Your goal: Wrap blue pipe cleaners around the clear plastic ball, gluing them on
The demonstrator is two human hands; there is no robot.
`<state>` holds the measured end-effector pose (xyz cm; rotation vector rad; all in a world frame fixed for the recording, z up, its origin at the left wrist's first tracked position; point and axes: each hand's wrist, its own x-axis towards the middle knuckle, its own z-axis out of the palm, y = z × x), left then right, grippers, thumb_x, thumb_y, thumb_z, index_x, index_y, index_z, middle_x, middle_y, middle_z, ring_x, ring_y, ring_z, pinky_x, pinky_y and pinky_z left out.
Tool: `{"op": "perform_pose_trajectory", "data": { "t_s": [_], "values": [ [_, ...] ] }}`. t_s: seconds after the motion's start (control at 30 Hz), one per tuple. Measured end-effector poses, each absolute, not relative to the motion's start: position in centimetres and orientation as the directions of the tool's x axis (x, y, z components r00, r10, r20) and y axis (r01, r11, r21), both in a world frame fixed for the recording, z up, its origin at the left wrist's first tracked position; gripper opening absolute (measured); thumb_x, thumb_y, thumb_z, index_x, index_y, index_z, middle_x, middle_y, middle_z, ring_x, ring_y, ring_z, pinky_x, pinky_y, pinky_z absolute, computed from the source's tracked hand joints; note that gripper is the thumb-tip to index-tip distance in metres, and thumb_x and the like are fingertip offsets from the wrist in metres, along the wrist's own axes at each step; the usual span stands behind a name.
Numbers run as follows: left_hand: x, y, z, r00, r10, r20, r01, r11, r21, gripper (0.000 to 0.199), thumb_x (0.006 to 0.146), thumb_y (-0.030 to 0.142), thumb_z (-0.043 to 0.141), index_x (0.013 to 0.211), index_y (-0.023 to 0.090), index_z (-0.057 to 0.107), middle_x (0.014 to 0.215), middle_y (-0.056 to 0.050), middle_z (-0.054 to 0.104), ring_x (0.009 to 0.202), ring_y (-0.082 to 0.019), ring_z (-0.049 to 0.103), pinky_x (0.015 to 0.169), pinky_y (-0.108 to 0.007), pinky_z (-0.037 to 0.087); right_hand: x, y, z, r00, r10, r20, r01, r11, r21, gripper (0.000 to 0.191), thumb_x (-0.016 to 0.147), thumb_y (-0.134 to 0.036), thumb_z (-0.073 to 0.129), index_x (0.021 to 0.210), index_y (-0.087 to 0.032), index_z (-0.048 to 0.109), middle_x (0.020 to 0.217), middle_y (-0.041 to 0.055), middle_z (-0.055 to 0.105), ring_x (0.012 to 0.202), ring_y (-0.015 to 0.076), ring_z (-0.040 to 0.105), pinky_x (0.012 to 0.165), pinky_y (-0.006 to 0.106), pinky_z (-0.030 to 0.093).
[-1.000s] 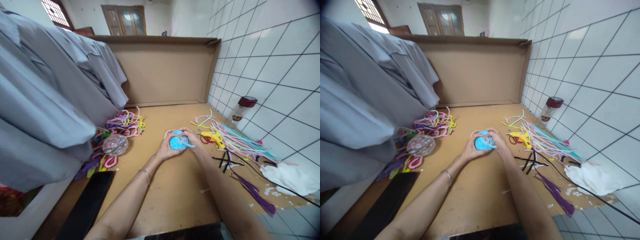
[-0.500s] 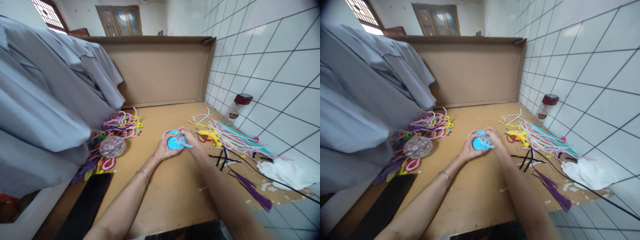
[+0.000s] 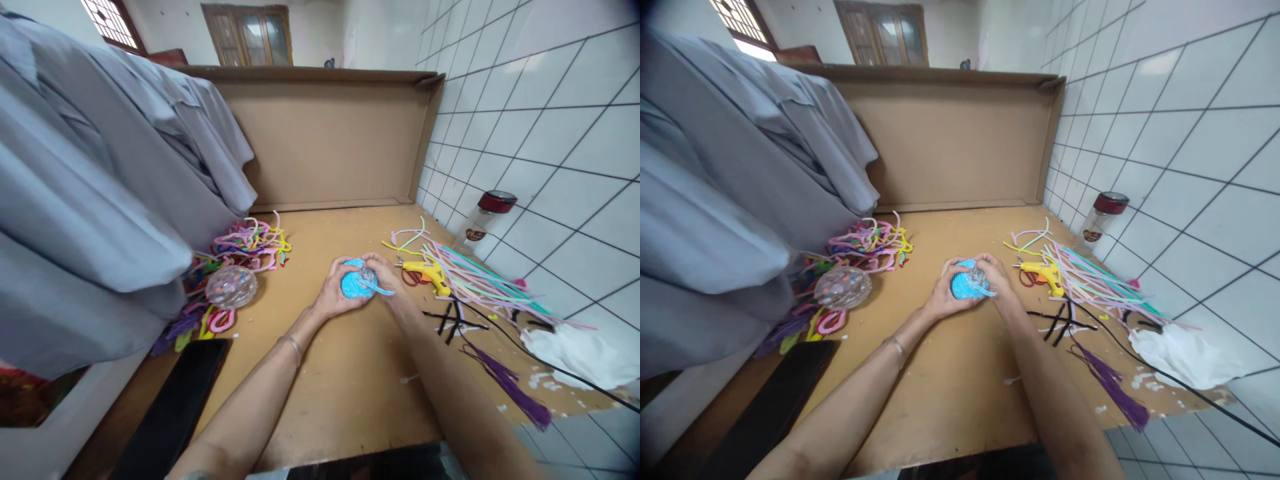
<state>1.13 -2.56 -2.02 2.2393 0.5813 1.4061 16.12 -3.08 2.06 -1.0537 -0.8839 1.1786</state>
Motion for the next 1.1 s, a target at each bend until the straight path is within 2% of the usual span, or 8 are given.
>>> {"op": "perform_pose_trajectory", "data": {
  "t_s": [0.27, 0.87, 1.1],
  "values": [
    [1.20, -2.54, -1.86, 0.380, 0.581, 0.720, 0.131, -0.804, 0.580, 0.065, 0.059, 0.030, 0.083, 0.115, 0.025, 0.051, 0.128, -0.010, 0.046, 0.125, -0.029, 0.048, 0.103, -0.050, 0.043, 15.83, -3.43, 2.14, 0.191, 0.981, 0.036, -0.263, 0.087, -0.961, 0.016, 0.048, -0.028, 0.065, 0.061, -0.022, 0.057, 0.061, -0.0051, 0.056, 0.062, 0.0131, 0.050, 0.062, 0.027, 0.040],
    [1.15, -2.33, -2.11, 0.390, 0.570, 0.723, 0.118, -0.809, 0.575, 0.066, 0.057, 0.028, 0.083, 0.115, 0.025, 0.052, 0.129, -0.010, 0.045, 0.128, -0.030, 0.046, 0.103, -0.051, 0.043, 15.73, -3.39, 2.22, 0.198, 0.980, 0.027, -0.206, 0.068, -0.976, 0.019, 0.048, -0.027, 0.063, 0.066, -0.023, 0.057, 0.059, -0.0053, 0.053, 0.058, 0.0130, 0.047, 0.058, 0.027, 0.037],
    [1.11, -2.58, -1.76, 0.387, 0.594, 0.706, 0.148, -0.795, 0.588, 0.065, 0.058, 0.029, 0.083, 0.115, 0.025, 0.051, 0.128, -0.010, 0.046, 0.127, -0.030, 0.047, 0.103, -0.052, 0.043, 15.58, -3.57, 2.31, 0.196, 0.979, 0.059, -0.237, 0.106, -0.966, 0.015, 0.052, -0.031, 0.063, 0.062, -0.023, 0.056, 0.064, -0.0037, 0.056, 0.066, 0.0145, 0.050, 0.064, 0.028, 0.040]
  ]
}}
